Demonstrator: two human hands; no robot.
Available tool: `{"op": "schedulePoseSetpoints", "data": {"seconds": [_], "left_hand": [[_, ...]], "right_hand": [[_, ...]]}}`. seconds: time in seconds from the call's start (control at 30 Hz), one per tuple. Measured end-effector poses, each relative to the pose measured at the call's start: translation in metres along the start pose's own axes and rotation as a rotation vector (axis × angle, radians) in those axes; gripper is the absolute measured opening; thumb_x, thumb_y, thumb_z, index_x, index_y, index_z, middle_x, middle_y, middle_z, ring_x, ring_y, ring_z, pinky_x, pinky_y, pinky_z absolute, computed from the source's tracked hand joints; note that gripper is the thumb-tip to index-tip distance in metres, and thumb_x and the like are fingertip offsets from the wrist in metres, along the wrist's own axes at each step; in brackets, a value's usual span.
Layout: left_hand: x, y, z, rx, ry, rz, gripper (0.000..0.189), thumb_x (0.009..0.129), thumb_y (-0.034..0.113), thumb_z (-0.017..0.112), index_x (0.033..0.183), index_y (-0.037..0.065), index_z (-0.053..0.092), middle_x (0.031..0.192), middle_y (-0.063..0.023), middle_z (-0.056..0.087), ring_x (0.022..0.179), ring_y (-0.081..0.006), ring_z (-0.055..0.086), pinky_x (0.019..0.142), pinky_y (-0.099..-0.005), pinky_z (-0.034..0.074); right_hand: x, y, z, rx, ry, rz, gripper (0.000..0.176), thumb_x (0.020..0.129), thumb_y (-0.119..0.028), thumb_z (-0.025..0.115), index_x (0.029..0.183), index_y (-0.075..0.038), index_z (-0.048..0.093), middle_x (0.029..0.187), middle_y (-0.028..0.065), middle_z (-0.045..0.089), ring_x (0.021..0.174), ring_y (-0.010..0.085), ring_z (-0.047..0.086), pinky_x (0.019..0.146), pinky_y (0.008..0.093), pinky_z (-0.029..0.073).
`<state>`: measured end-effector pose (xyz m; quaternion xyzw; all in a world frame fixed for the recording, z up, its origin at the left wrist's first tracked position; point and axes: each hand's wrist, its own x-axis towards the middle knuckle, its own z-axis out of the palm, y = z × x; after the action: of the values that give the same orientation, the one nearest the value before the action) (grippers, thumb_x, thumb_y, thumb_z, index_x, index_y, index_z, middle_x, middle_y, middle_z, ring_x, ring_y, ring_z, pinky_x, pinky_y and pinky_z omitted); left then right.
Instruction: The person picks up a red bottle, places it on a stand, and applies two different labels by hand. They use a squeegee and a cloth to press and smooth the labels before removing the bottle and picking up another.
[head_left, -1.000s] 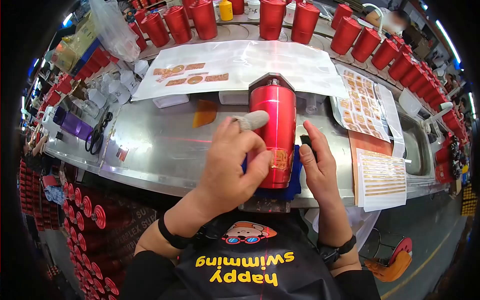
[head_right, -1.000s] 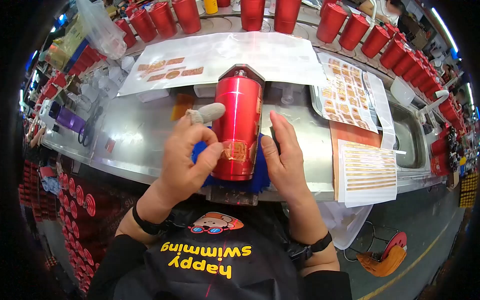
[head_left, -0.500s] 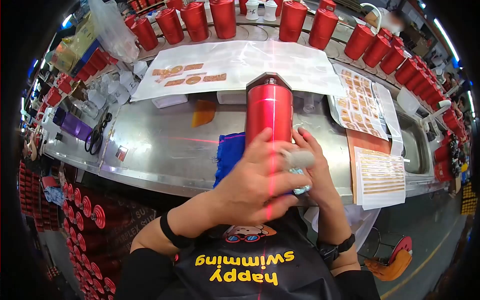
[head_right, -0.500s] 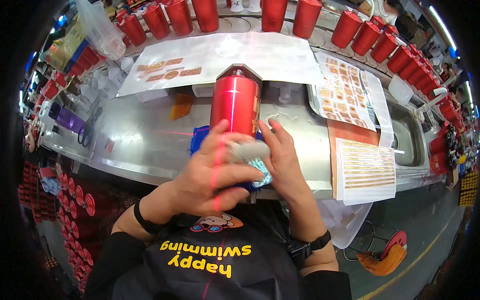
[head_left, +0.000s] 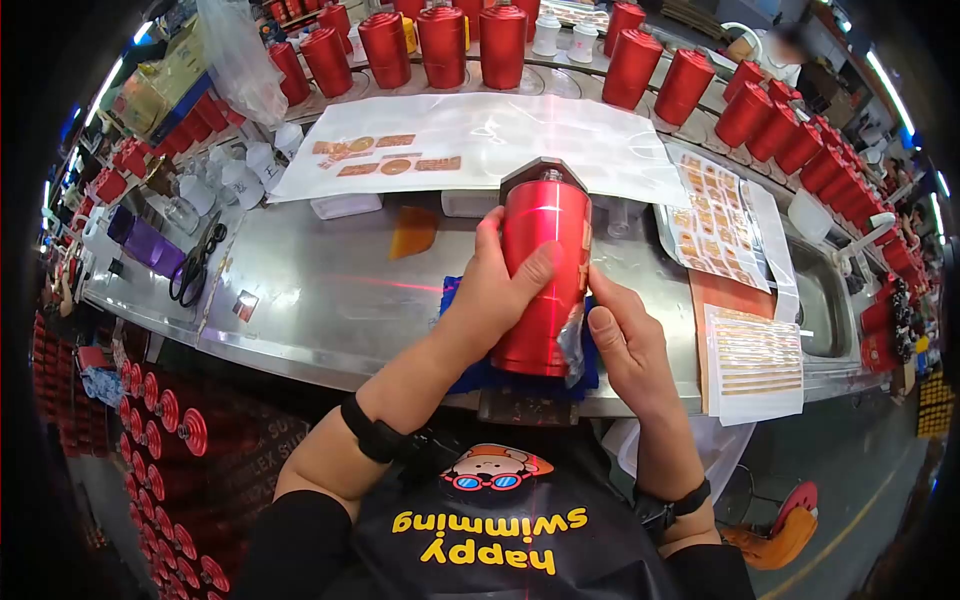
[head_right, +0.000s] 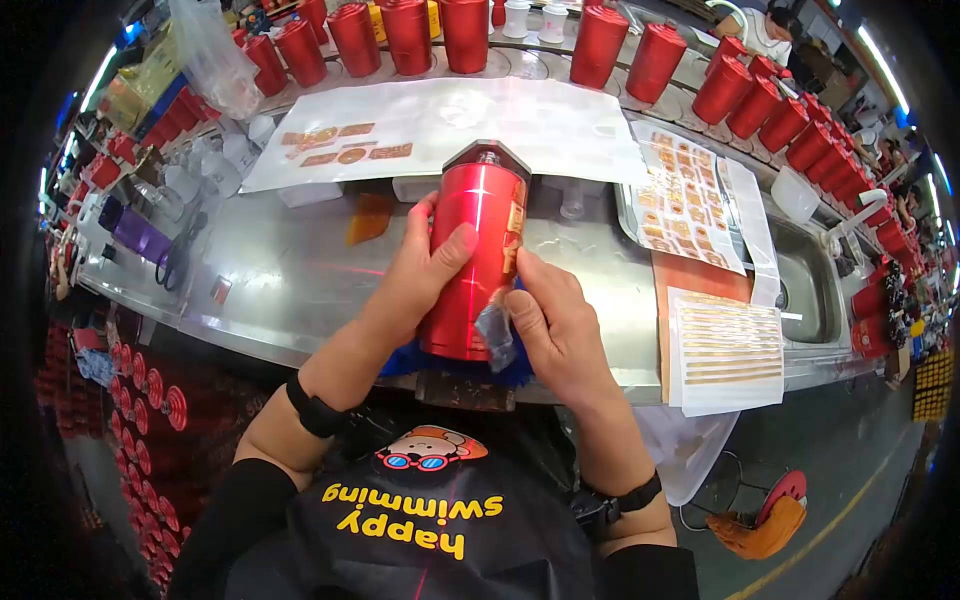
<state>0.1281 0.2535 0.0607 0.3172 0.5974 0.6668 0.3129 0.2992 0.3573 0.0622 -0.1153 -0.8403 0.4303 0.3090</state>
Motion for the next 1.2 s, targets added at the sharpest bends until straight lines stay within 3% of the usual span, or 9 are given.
{"op": "schedulePoseSetpoints", "data": {"seconds": [0.13, 0.37, 0.4, 0.6, 0.77, 0.83, 0.97, 1.13, 1.2], "left_hand": [[-0.014, 0.029, -0.007, -0.381, -0.153, -0.245, 0.088, 0.089, 0.041, 0.070, 0.149, -0.002, 0.023, 0.131, -0.0191, 0.054, 0.117, -0.0246, 0.058, 0.098, -0.0357, 0.049], [-0.046, 0.052, 0.005, -0.301, -0.349, -0.058, 0.098, 0.078, 0.038, 0.078, 0.151, 0.000, 0.024, 0.142, -0.0162, 0.044, 0.127, -0.0240, 0.051, 0.106, -0.0366, 0.042], [-0.045, 0.052, 0.003, -0.288, -0.374, -0.058, 0.102, 0.076, 0.035, 0.080, 0.153, 0.000, 0.023, 0.143, -0.0166, 0.044, 0.130, -0.0249, 0.049, 0.108, -0.0364, 0.040], [-0.037, 0.062, 0.019, -0.001, -0.537, 0.102, 0.105, 0.072, 0.028, 0.080, 0.155, 0.000, 0.021, 0.145, -0.0174, 0.044, 0.131, -0.0250, 0.048, 0.109, -0.0352, 0.037], [-0.015, 0.079, 0.067, 0.087, -0.657, 0.327, 0.106, 0.076, 0.032, 0.080, 0.156, 0.000, 0.018, 0.145, -0.0206, 0.044, 0.132, -0.0262, 0.046, 0.109, -0.0363, 0.036], [0.000, 0.084, 0.070, 0.302, -0.583, 0.619, 0.106, 0.077, 0.033, 0.080, 0.156, 0.001, 0.017, 0.147, -0.0193, 0.042, 0.132, -0.0290, 0.045, 0.106, -0.0405, 0.037], [-0.004, 0.086, 0.045, 0.217, -0.344, 0.489, 0.105, 0.076, 0.045, 0.077, 0.155, 0.001, 0.022, 0.152, -0.0174, 0.037, 0.134, -0.0298, 0.045, 0.106, -0.0413, 0.038], [-0.019, 0.076, 0.002, 0.316, -0.153, 0.463, 0.104, 0.081, 0.058, 0.071, 0.153, -0.002, 0.025, 0.154, -0.0174, 0.035, 0.132, -0.0302, 0.048, 0.106, -0.0410, 0.039], [-0.025, 0.069, -0.013, 0.358, -0.085, 0.461, 0.101, 0.083, 0.056, 0.070, 0.152, -0.002, 0.025, 0.153, -0.0178, 0.035, 0.132, -0.0298, 0.048, 0.106, -0.0409, 0.039]], "right_hand": [[0.004, -0.022, -0.023, 0.109, -0.015, 0.044, 0.048, 0.100, -0.022, 0.059, 0.140, 0.001, 0.050, 0.125, 0.0164, 0.063, 0.105, 0.0229, 0.062, 0.092, 0.0341, 0.048], [0.044, -0.040, -0.050, 0.222, 0.016, 0.045, 0.046, 0.094, -0.032, 0.069, 0.125, 0.000, 0.059, 0.091, 0.0039, 0.063, 0.068, 0.0050, 0.054, 0.061, 0.0218, 0.045], [0.044, -0.048, -0.062, 0.177, -0.081, 0.160, 0.038, 0.099, -0.028, 0.063, 0.125, -0.001, 0.057, 0.102, 0.0004, 0.059, 0.087, 0.0056, 0.056, 0.073, 0.0219, 0.047], [0.035, -0.053, -0.096, 0.053, -0.189, 0.077, 0.017, 0.097, -0.018, 0.064, 0.098, 0.000, 0.063, 0.093, 0.0017, 0.061, 0.080, 0.0053, 0.055, 0.067, 0.0210, 0.044], [0.027, -0.056, -0.143, 0.188, 0.144, -0.124, 0.016, 0.093, -0.011, 0.068, 0.083, 0.001, 0.066, 0.088, 0.0030, 0.064, 0.073, 0.0079, 0.056, 0.064, 0.0236, 0.045], [0.018, -0.061, -0.185, 0.041, 0.278, -0.069, 0.017, 0.095, -0.013, 0.067, 0.086, 0.001, 0.067, 0.085, 0.0013, 0.062, 0.072, 0.0054, 0.054, 0.063, 0.0219, 0.043], [0.002, -0.036, -0.282, -0.134, 0.666, 0.071, 0.020, 0.097, -0.018, 0.065, 0.089, 0.001, 0.069, 0.077, -0.0030, 0.059, 0.072, 0.0014, 0.050, 0.059, 0.0200, 0.040], [-0.010, 0.052, -0.396, -1.280, 0.633, -0.130, 0.028, 0.093, -0.024, 0.067, 0.078, -0.001, 0.065, 0.077, 0.0091, 0.062, 0.068, 0.0252, 0.062, 0.063, 0.0356, 0.049], [-0.016, 0.106, -0.424, -1.368, 0.640, 0.008, 0.029, 0.092, -0.027, 0.065, 0.078, -0.002, 0.064, 0.083, 0.0133, 0.062, 0.075, 0.0345, 0.062, 0.068, 0.0427, 0.050]]}}
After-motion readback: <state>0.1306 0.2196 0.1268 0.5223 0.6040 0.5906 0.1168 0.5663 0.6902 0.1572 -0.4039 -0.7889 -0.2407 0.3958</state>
